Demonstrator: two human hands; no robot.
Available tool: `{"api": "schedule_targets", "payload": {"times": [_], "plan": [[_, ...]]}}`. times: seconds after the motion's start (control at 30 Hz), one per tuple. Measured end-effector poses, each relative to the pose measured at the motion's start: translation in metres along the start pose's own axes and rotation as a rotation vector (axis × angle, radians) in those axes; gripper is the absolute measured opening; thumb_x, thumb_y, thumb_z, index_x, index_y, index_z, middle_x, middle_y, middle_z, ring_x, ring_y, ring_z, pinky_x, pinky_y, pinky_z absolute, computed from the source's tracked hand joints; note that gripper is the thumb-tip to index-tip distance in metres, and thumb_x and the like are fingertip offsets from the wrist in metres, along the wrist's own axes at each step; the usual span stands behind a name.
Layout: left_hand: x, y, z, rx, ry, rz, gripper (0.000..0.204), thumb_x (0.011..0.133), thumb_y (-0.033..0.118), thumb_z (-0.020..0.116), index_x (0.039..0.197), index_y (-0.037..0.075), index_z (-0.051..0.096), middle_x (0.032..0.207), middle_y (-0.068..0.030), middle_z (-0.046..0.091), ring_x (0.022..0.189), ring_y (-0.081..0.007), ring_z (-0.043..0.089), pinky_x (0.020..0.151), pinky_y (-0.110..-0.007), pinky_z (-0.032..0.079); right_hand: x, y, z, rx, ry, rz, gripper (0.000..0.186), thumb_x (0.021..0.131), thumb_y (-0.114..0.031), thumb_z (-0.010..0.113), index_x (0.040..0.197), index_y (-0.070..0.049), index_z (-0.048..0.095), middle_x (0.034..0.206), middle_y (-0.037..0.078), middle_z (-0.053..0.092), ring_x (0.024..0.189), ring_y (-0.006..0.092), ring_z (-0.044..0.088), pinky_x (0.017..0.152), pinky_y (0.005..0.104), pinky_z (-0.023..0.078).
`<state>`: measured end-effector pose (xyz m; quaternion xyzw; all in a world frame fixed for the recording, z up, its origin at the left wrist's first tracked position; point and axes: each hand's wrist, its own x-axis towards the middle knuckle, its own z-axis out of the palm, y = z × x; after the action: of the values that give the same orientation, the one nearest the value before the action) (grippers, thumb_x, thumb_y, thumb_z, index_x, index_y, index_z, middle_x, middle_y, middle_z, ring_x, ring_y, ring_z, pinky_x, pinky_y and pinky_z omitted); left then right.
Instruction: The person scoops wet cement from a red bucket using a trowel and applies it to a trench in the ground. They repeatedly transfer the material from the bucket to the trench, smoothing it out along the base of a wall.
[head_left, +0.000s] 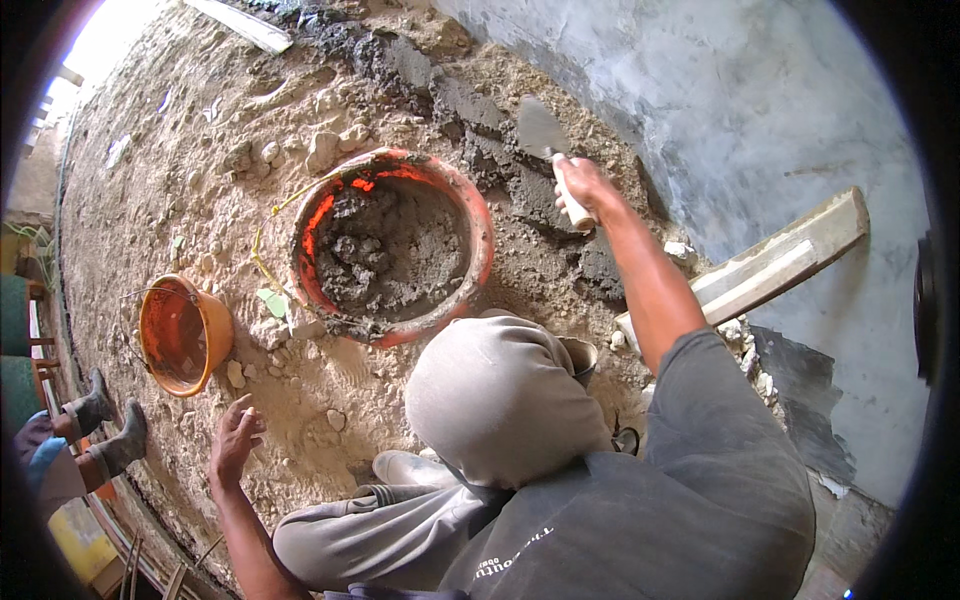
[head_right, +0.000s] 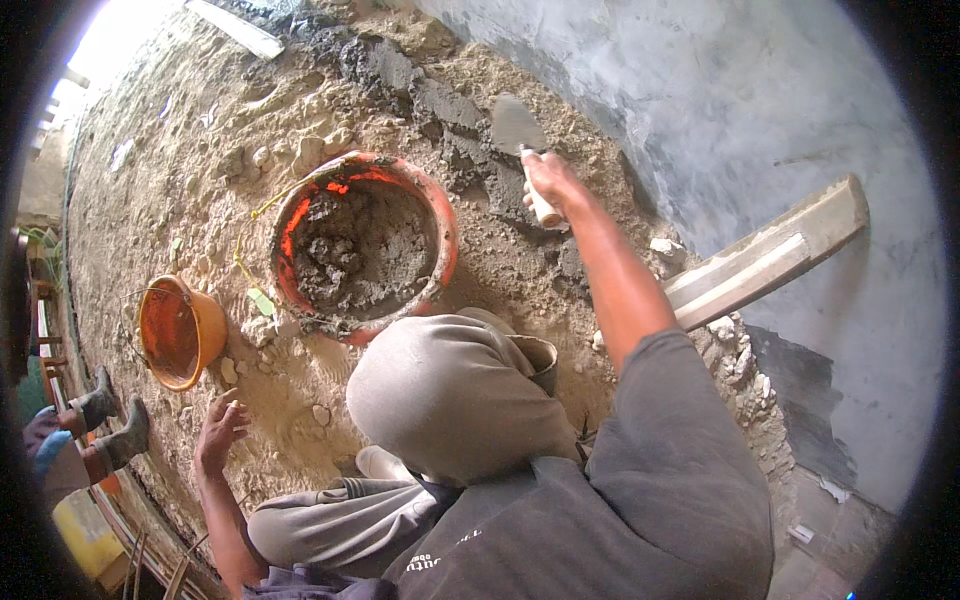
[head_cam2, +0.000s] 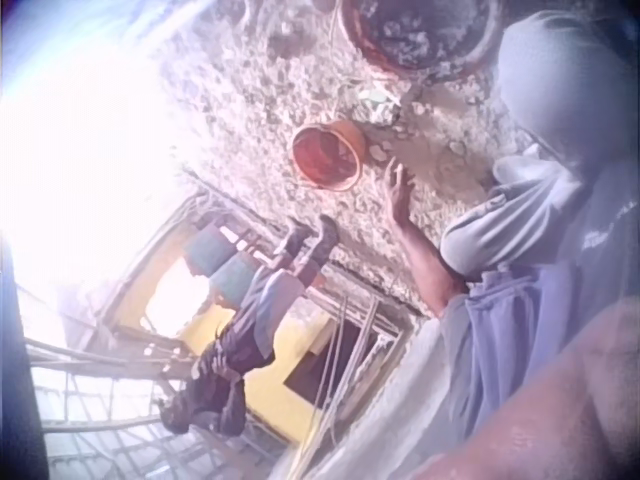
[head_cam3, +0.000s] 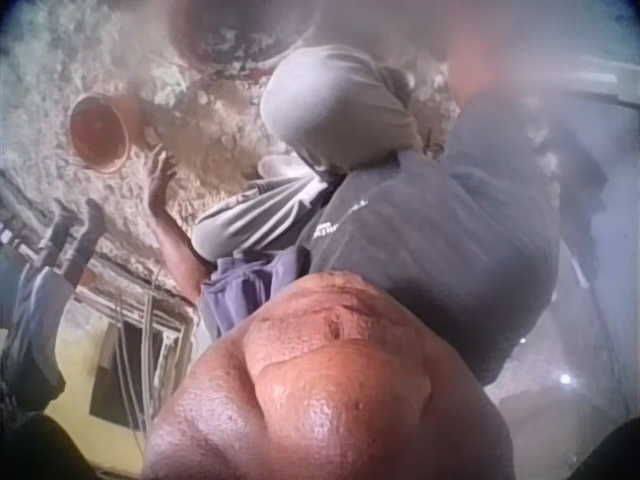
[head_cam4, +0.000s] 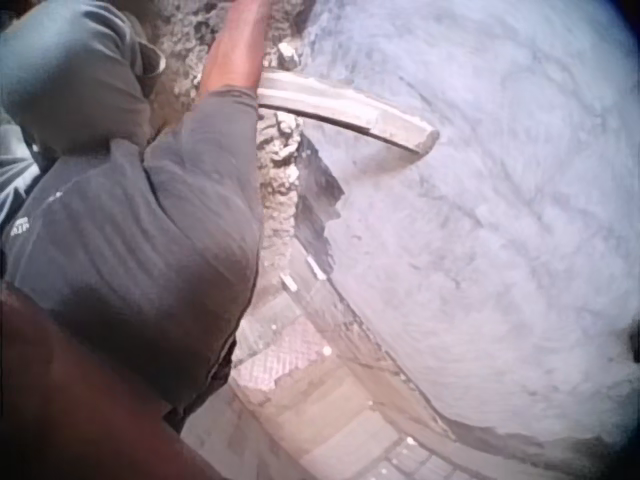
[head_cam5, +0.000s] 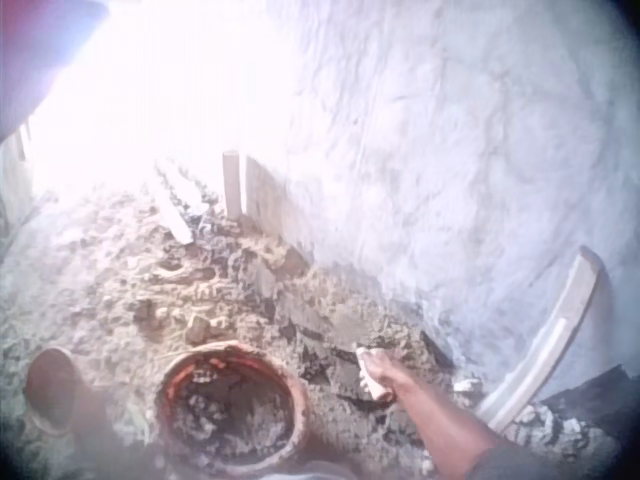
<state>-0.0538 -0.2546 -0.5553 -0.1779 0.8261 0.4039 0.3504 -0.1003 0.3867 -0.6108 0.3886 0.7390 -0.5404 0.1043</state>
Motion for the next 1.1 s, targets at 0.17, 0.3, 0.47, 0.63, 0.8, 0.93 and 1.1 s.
{"api": "schedule_targets", "payload": {"times": [0.17,0.3,0.47,0.63,0.8,0.93,1.1], "plan": [[0.002,0.001,0.006,-0.04,0.001,0.042,0.042,0.095,0.027,0.05,0.133,0.01,0.043,0.102,-0.005,0.059,0.084,-0.0124,0.057,0.07,-0.028,0.048,0.024,0.038,0.036,-0.198,0.017,-0.039,0.038,0.095,-0.031,0.038,0.096,0.006,0.047,0.069,0.011,0.054,0.044,0.018,0.054,0.036,0.0316,0.046],[-0.004,-0.011,0.0,-0.086,0.003,-0.003,0.042,0.095,0.028,0.051,0.132,0.011,0.044,0.102,-0.0044,0.058,0.084,-0.0119,0.056,0.071,-0.027,0.048,-0.019,0.09,0.055,-0.122,0.167,0.045,0.039,0.095,-0.032,0.037,0.106,0.005,0.041,0.069,0.013,0.055,0.047,0.0206,0.058,0.036,0.0345,0.046],[0.004,-0.021,-0.003,-0.046,-0.024,-0.01,0.043,0.095,0.031,0.049,0.134,0.014,0.042,0.104,-0.0038,0.055,0.085,-0.0127,0.056,0.072,-0.028,0.047,-0.052,0.138,0.057,-0.196,0.279,0.007,0.045,0.094,-0.038,0.039,0.105,0.006,0.044,0.075,0.022,0.061,0.071,0.0318,0.065,0.063,0.0427,0.05],[0.007,-0.028,-0.006,-0.039,-0.058,-0.008,0.043,0.095,0.031,0.049,0.134,0.014,0.042,0.104,-0.0043,0.055,0.083,-0.0127,0.056,0.072,-0.028,0.047,-0.06,0.137,0.084,0.122,0.358,0.124,0.051,0.094,-0.043,0.032,0.105,0.004,0.045,0.073,0.021,0.059,0.07,0.0282,0.063,0.06,0.0416,0.05],[0.006,-0.032,-0.008,-0.027,-0.048,-0.025,0.043,0.095,0.03,0.049,0.134,0.014,0.042,0.104,-0.0045,0.055,0.083,-0.0126,0.056,0.072,-0.028,0.047,-0.006,0.088,0.108,0.42,0.314,0.04,0.048,0.095,-0.04,0.032,0.097,0.004,0.049,0.066,0.013,0.055,0.048,0.0223,0.056,0.041,0.0365,0.05],[0.005,-0.032,-0.006,-0.008,-0.037,-0.049,0.042,0.095,0.03,0.05,0.134,0.015,0.043,0.104,-0.0047,0.056,0.084,-0.0126,0.056,0.072,-0.028,0.047,0.016,0.022,0.106,0.114,0.107,0.032,0.05,0.098,-0.041,0.027,0.104,0.003,0.048,0.074,0.013,0.058,0.058,0.02,0.058,0.049,0.0358,0.047],[0.011,-0.029,-0.006,-0.046,-0.041,-0.041,0.042,0.095,0.03,0.049,0.133,0.015,0.043,0.104,-0.0047,0.056,0.085,-0.0121,0.055,0.072,-0.028,0.047,0.007,0.027,0.097,0.025,0.113,0.016,0.045,0.097,-0.038,0.034,0.102,0.004,0.048,0.079,0.016,0.058,0.058,0.0227,0.059,0.05,0.0391,0.049]]}}
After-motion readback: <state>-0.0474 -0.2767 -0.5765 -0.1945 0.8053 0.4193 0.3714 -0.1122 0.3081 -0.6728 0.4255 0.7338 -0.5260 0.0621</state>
